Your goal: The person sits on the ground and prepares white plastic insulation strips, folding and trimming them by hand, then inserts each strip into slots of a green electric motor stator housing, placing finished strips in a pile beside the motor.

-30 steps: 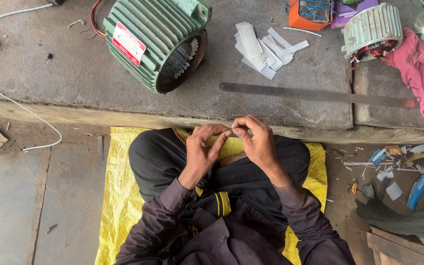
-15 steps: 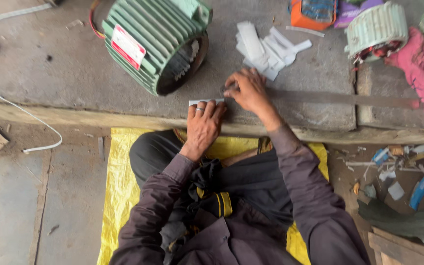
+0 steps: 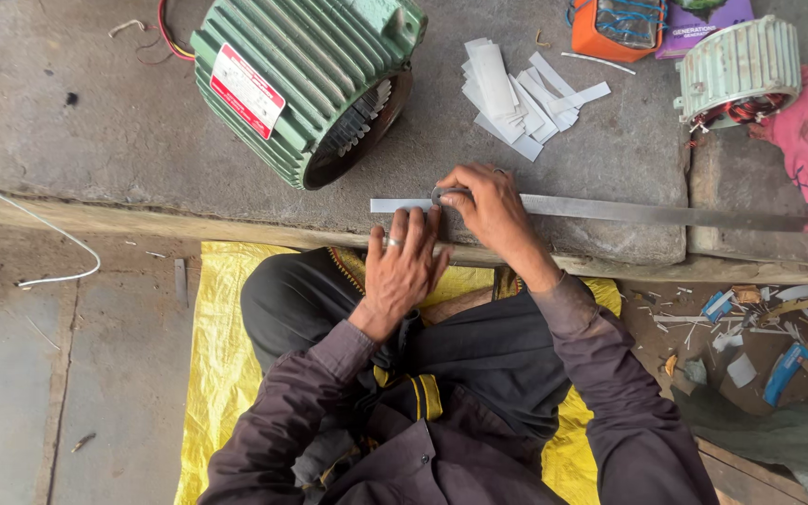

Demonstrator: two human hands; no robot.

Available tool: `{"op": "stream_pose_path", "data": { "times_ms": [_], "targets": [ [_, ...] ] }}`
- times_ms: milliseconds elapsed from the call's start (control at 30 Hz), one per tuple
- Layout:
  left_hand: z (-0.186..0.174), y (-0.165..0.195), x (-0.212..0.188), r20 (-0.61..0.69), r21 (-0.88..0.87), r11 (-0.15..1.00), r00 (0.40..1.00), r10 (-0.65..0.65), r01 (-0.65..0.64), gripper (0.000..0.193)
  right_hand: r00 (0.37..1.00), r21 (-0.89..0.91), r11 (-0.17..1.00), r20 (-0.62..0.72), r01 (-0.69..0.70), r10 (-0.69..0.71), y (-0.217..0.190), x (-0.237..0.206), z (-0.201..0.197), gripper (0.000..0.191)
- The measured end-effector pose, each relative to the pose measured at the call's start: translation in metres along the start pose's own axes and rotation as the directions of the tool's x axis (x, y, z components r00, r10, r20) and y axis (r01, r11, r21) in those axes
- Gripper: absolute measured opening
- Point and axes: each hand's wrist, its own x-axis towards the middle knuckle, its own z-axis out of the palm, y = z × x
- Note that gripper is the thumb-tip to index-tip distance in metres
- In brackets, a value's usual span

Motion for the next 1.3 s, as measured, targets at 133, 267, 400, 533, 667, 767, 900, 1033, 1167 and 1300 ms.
{"op": "stream_pose_path", "data": {
  "times_ms": [133,267,400,533,667,767,900,1033,1167,1300],
  "targets": [
    [0.002,0.001,-0.005,0.031,0.048,0.999,1.0,0.004,-0.006,0.07,0.998,-0.23,0.971,0.005,0.058,-0.058,0.003,-0.009,0.015,0.021],
    [0.005,0.0,-0.004,0.029,0.073,0.997,0.999,0.013,-0.015,0.069,1.0,-0.266,0.964,-0.012,0.013,-0.016,0.008,-0.015,0.027,0.017],
    [0.003,-0.003,0.001,0.03,0.052,0.998,0.999,0.034,-0.035,0.069,0.999,-0.335,0.942,-0.037,-0.013,0.001,0.009,0.002,0.027,0.016],
    [-0.001,-0.001,0.003,0.015,0.001,1.0,1.0,-0.005,0.005,0.066,0.998,-0.108,0.993,-0.063,-0.037,0.03,0.004,0.009,0.013,0.015],
    [0.001,-0.002,0.002,0.007,-0.073,0.996,0.999,-0.05,0.05,0.065,0.998,-0.031,0.999,-0.045,0.031,-0.032,0.003,0.0,0.006,0.014],
    [0.004,-0.005,-0.001,0.0,-0.098,0.993,0.998,-0.059,0.059,0.061,0.992,-0.126,0.989,-0.086,0.079,-0.09,0.003,-0.005,0.015,0.014],
    [0.005,-0.005,-0.003,-0.008,-0.084,0.995,0.999,-0.05,0.049,0.06,0.995,-0.247,0.967,-0.062,0.057,-0.075,0.0,-0.009,0.023,0.015],
    [0.006,-0.006,-0.001,-0.026,-0.052,0.998,0.999,-0.039,0.037,0.06,0.992,-0.199,0.979,-0.108,0.039,-0.062,0.0,0.0,0.021,0.013],
    [0.006,-0.01,-0.004,0.005,-0.05,0.999,1.0,0.0,0.001,0.066,0.994,-0.081,0.997,-0.109,0.002,-0.011,0.002,-0.001,0.017,0.014],
    [0.004,-0.016,-0.009,0.022,-0.093,0.996,1.0,-0.004,0.006,0.074,0.991,-0.121,0.991,-0.115,0.05,-0.064,0.005,-0.003,0.021,0.014]
  ]
}}
